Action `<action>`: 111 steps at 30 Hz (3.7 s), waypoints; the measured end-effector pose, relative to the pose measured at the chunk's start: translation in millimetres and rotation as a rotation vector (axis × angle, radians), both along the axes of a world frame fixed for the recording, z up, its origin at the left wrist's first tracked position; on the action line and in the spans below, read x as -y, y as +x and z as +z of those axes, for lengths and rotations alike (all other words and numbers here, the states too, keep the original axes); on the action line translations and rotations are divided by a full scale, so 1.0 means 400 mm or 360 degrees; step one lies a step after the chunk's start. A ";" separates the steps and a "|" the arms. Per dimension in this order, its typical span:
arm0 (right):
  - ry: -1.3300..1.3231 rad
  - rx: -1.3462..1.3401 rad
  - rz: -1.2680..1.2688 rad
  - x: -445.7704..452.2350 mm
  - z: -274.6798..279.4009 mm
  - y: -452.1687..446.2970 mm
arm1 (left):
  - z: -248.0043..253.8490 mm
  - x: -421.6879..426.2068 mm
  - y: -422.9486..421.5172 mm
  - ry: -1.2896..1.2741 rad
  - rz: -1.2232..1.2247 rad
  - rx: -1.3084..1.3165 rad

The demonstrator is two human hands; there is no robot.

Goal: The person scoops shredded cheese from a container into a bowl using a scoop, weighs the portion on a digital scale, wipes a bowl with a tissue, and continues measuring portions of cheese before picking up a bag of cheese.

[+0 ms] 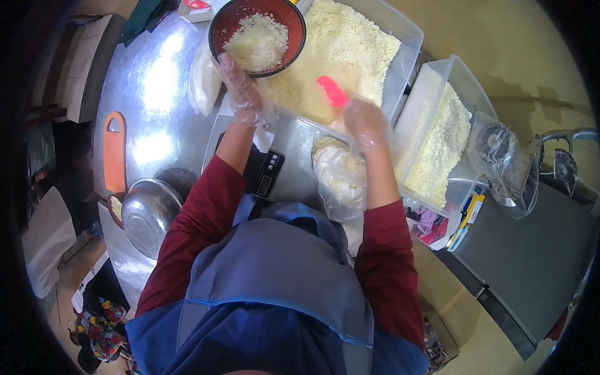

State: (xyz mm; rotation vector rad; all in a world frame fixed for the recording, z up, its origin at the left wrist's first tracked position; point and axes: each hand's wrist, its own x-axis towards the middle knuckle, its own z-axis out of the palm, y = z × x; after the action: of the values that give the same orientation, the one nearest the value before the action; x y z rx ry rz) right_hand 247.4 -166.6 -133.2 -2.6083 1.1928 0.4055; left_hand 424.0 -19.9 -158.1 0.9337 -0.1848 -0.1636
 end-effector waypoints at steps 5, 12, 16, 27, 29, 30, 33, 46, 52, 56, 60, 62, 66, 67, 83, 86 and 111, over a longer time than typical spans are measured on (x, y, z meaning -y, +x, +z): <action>0.1013 0.0257 0.0089 -0.042 -0.133 0.078 | -0.017 0.001 0.007 0.0008 -0.0017 0.0019; 0.1872 0.0548 -0.0438 0.024 -0.064 0.021 | 0.001 0.007 0.007 0.0097 0.0088 0.0126; 0.1930 0.0898 -0.0435 0.078 0.015 -0.035 | 0.032 0.001 -0.004 0.0265 0.0119 0.0121; 0.0374 0.1072 0.0060 -0.060 0.314 0.100 | 0.009 0.008 0.003 0.0104 0.0064 0.0075; 0.0016 0.1045 0.0270 -0.125 0.278 0.150 | 0.015 0.007 0.002 0.0072 0.0062 0.0070; -0.0348 0.1001 0.0478 -0.143 0.263 0.163 | 0.018 0.006 0.001 0.0088 0.0063 0.0102; -0.0459 0.1091 0.0558 -0.157 0.245 0.162 | 0.006 0.006 0.001 0.0120 0.0096 0.0093; 0.0284 0.0500 -0.0035 0.006 -0.083 0.125 | -0.014 0.001 0.011 0.0270 0.0122 0.0099; 0.0890 0.0409 0.0185 -0.035 -0.153 0.117 | -0.021 0.006 0.010 0.0211 0.0118 0.0069; 0.1865 0.0390 -0.0183 0.003 -0.139 0.106 | -0.022 0.007 0.010 0.0193 0.0127 0.0117; 0.1966 0.0643 -0.0389 0.034 -0.030 0.046 | -0.005 0.006 0.007 0.0176 0.0112 0.0096; 0.1891 0.0776 -0.0382 0.050 0.024 0.012 | -0.006 0.006 0.008 0.0165 0.0114 0.0086; 0.1186 0.1006 -0.0380 0.044 0.178 -0.005 | -0.018 0.005 0.010 0.0195 0.0118 0.0062; 0.0954 0.1087 -0.0348 0.046 0.207 -0.002 | -0.017 0.005 0.009 0.0188 0.0119 0.0037; -0.0249 0.1096 0.0163 -0.070 0.238 0.156 | 0.004 -0.003 -0.009 0.0078 0.0047 0.0002; -0.0393 0.0985 -0.0064 0.115 0.095 0.165 | -0.005 -0.006 -0.012 0.0032 0.0071 -0.0011; 0.1895 0.1068 -0.0991 0.076 -0.074 0.229 | -0.032 -0.005 0.004 0.0190 0.0003 0.0003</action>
State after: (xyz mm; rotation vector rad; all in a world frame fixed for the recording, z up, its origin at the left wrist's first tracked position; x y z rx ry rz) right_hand 338.9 -197.0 -162.9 -1.1289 0.9648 0.0342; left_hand 425.7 -18.1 -171.0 1.0530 -0.1771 -0.1735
